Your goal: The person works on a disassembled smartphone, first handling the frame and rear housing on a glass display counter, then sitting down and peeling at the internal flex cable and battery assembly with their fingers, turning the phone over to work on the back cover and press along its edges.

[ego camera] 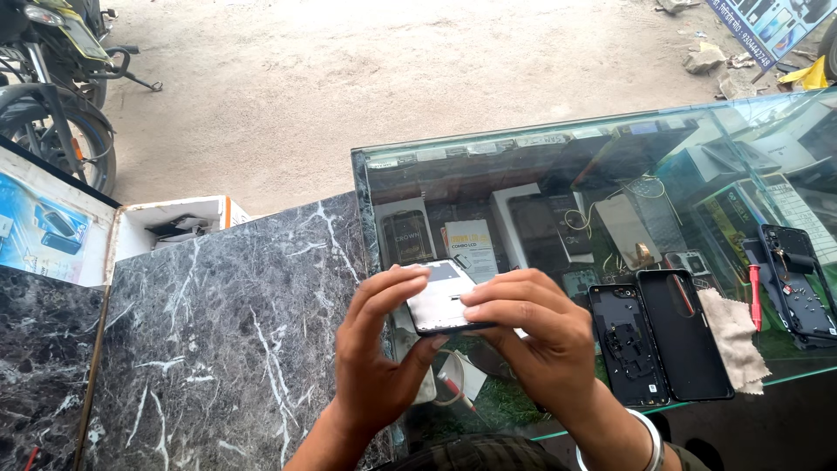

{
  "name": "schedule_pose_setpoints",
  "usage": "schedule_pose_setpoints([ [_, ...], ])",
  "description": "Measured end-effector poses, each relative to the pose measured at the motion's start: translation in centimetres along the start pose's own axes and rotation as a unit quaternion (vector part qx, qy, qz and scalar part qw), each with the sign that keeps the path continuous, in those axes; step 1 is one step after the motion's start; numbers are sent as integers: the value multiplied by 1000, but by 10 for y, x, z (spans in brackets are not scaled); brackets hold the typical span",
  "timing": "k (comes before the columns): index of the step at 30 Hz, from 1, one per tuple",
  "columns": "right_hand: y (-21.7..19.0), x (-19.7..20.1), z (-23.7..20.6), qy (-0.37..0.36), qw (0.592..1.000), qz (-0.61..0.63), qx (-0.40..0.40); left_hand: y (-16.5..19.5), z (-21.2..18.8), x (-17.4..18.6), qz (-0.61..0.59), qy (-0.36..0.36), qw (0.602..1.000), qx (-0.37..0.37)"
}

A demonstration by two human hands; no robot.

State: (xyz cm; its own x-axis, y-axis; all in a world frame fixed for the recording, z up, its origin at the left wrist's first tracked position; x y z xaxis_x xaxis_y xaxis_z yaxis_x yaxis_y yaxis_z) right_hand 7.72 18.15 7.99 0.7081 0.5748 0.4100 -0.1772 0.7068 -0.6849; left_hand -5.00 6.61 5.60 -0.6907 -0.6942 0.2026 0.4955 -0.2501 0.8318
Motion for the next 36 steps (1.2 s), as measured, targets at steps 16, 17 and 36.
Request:
schedule_pose_setpoints([
  [16,-2,6,-8,16,999,-46,-5,-22,-11,4,60,49,997,7],
  [17,0,7,-11,22,999,-31,-26,-21,-12,4,56,48,997,9],
  [36,26,1,-35,68,985,129,-90,-27,-12,8,62,68,996,9],
])
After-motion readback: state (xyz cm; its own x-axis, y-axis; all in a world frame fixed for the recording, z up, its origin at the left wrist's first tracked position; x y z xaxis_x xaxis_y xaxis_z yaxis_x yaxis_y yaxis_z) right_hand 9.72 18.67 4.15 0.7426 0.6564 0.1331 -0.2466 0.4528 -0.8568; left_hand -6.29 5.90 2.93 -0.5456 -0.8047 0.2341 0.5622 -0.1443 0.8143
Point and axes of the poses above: each hand's wrist, its own z-axis towards the middle knuckle, its own x-axis out of the back of the hand, y = z × x, the point moved 10 cm from there along z, towards the middle knuckle, and after that the axes turned 3 degrees about x, right-handed, at the moved point
